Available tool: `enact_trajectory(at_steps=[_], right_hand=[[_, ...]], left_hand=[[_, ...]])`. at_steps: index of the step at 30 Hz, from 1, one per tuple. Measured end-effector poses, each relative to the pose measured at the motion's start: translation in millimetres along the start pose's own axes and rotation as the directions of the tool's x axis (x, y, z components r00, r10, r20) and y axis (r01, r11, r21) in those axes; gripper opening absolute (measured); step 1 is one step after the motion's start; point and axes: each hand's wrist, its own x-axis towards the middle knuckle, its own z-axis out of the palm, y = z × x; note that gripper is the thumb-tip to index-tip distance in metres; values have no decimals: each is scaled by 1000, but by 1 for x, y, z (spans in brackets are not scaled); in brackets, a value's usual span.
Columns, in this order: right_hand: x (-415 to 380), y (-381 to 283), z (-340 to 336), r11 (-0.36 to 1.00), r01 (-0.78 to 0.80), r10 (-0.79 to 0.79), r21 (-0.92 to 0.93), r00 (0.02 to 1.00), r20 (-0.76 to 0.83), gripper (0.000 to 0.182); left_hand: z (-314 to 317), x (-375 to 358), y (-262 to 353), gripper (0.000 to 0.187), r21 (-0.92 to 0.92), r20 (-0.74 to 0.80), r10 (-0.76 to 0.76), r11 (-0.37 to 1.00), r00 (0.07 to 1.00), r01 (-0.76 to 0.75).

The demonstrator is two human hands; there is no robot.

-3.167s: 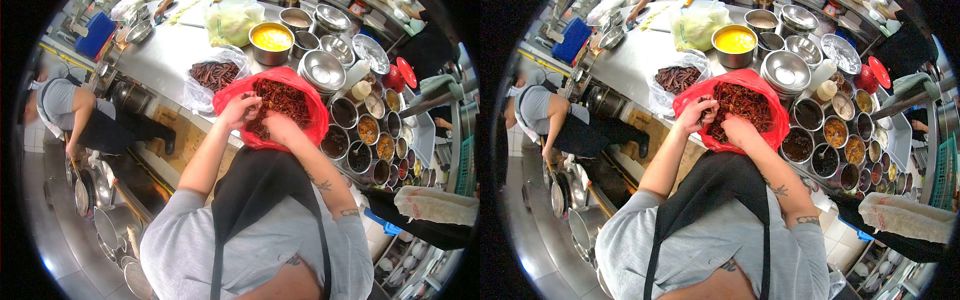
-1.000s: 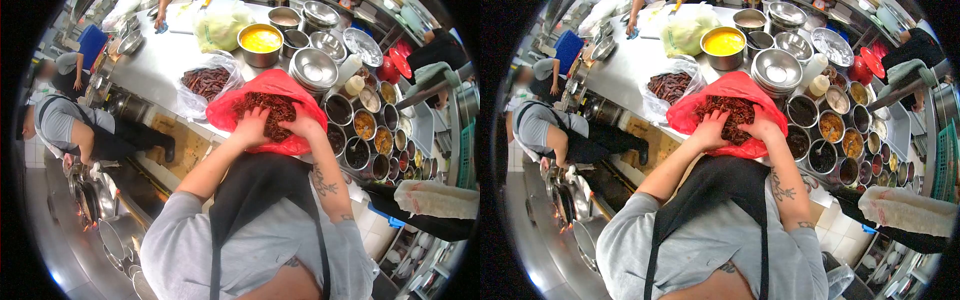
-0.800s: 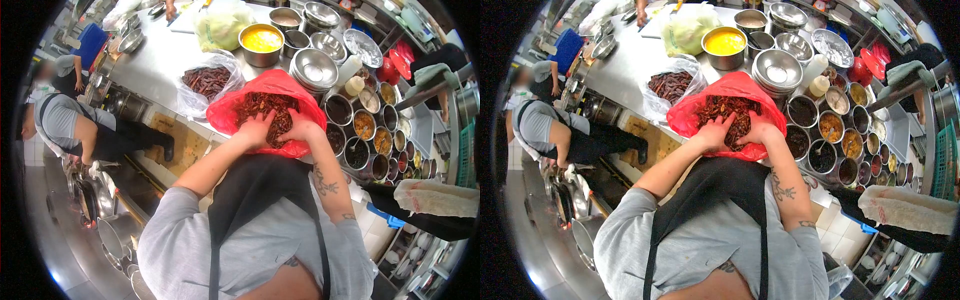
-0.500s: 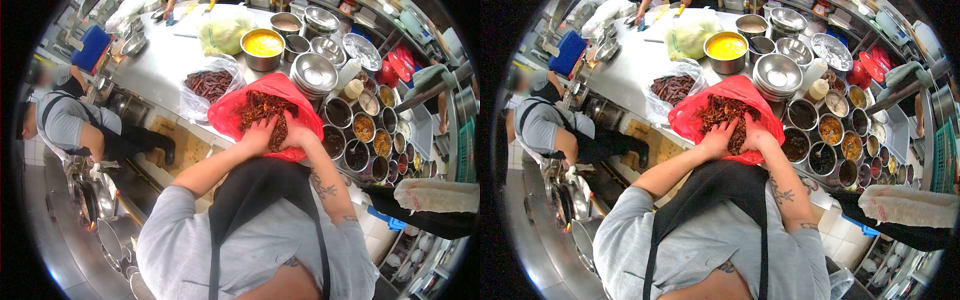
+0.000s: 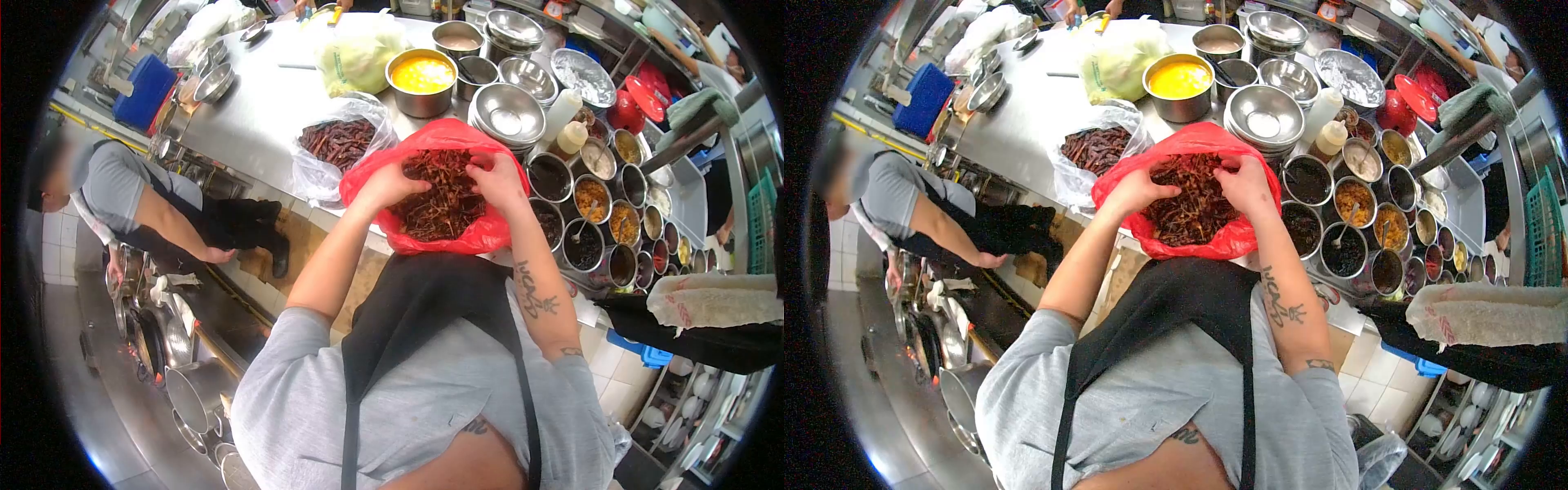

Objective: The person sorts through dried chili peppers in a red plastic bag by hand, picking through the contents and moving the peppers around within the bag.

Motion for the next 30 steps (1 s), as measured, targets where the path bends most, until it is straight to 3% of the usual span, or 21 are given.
enact_trajectory(at_steps=[2,5,8,12,14,15,19,20,24,27,30], right_hand=[[-1,2,0,990,120,-127,-73,986,-107,29],[-4,4,0,960,169,-214,-223,956,-201,29],[-7,1,0,941,72,-138,-330,974,-181,28],[-17,-3,0,890,34,-40,-454,999,-4,21],[-14,7,5,859,86,-71,-504,996,49,19],[-12,10,6,863,112,-114,-492,993,26,18],[-15,-3,17,889,215,-235,-405,972,-1,16],[-17,-6,20,897,236,-253,-373,967,5,16],[-22,-7,33,887,297,-297,-354,953,55,16],[-23,-9,34,908,292,-284,-301,956,71,18],[-23,-9,34,950,274,-259,-147,959,113,20]], left_hand=[[-1,0,-2,65,18,-45,5,1000,999,-4],[-7,1,-1,61,88,-60,46,995,997,-41],[-4,-2,4,55,113,-213,24,994,977,1],[-2,-1,-1,40,77,-329,49,997,943,-24],[1,0,-2,34,89,-231,143,988,962,-125],[3,0,-4,31,92,-183,190,980,964,-176],[12,-5,12,35,155,-232,-106,977,967,145],[14,-3,6,37,149,-151,-145,975,978,168],[28,-2,-14,34,197,-233,90,980,968,-44],[18,-10,3,29,103,-254,53,994,966,-28],[15,-11,4,23,-145,-232,0,989,973,-34]])
